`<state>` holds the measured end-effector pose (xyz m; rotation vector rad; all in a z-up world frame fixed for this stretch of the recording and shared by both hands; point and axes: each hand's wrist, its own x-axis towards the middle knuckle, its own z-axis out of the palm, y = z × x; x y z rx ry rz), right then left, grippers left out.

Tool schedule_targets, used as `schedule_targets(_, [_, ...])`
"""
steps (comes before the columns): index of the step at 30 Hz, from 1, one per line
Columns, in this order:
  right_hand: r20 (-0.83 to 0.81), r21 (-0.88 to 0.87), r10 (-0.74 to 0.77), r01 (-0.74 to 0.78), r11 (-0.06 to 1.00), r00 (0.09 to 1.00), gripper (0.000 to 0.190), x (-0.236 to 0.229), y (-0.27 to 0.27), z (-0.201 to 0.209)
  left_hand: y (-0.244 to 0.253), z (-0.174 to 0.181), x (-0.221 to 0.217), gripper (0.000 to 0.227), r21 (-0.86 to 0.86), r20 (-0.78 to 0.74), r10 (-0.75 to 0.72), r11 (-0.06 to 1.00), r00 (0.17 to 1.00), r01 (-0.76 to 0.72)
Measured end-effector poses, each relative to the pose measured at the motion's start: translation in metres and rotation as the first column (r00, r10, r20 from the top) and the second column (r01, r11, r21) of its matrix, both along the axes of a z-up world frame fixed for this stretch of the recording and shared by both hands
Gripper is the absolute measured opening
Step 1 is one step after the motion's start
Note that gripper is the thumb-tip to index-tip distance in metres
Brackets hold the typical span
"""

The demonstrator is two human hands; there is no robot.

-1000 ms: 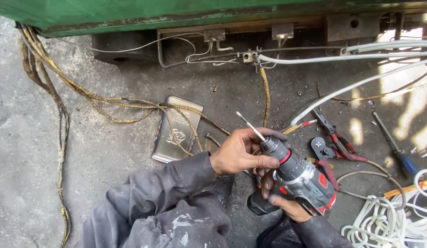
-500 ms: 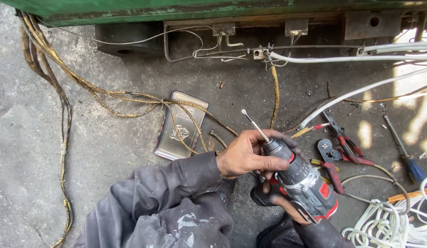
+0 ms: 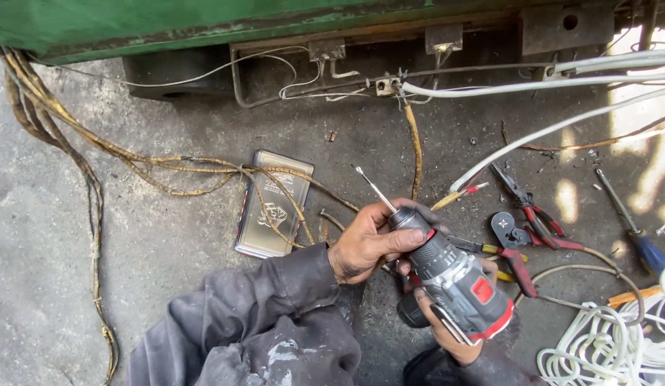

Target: The person sits on the ground and strips insulation from white electrical wires using a wire stripper, then uses a cordless drill and pliers to attach the wires to terminals on a green machine, pulling a tool bag over and handling parts from a plastic bag.

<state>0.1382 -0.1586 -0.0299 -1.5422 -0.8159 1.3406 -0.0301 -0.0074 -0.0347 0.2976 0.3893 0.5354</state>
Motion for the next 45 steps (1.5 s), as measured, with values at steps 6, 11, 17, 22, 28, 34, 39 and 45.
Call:
schedule_targets(6, [-0.728,-0.466,-0.424,0.065,0.882,0.539,0.095,0.014,0.03,0.007,0.005,0.002,-0.001,0.039,0.085,-0.023,-0.069,0.994,0.997,0.071])
schedule_targets(11, [-0.66,-0.147,0.073,-0.223,0.964,0.747,0.077,0.042,0.019,-0.034,0.004,-0.013,-0.009,0.037,0.122,-0.089,-0.152,0.979,0.984,0.162])
schedule_targets(17, [0.547,0.362,0.404,-0.642,0.676,0.733,0.081,0.048,0.034,-0.032,0.028,-0.019,-0.014,0.044,0.271,-0.125,-0.152,0.945,0.98,0.181])
schedule_targets(22, [0.84,0.31,0.193,-0.739,0.598,0.508,0.065,0.057,0.053,-0.004,0.062,-0.016,-0.019,0.065,0.368,-0.068,-0.064,0.926,0.996,0.085])
schedule_targets(28, [0.945,0.115,0.189,-0.811,0.574,0.268,0.052,0.055,0.057,-0.012,0.062,-0.031,-0.002,0.081,0.256,-0.393,0.177,0.963,0.902,-0.078])
schedule_targets(34, [0.947,0.094,0.185,-0.777,0.622,0.263,0.056,0.046,0.077,-0.019,0.066,-0.073,-0.004,0.073,0.133,-0.299,-0.059,0.986,0.952,0.103])
schedule_targets(39, [0.955,0.111,0.158,-0.8,0.59,0.25,0.054,0.048,0.092,-0.015,0.095,-0.057,-0.011,0.043,0.229,-0.366,-0.147,0.943,0.919,0.242])
schedule_targets(45, [0.959,0.131,0.118,-0.77,0.625,0.259,0.053,0.052,0.081,-0.024,0.106,-0.039,-0.016,0.024,0.524,-0.642,0.277,0.839,0.715,0.145])
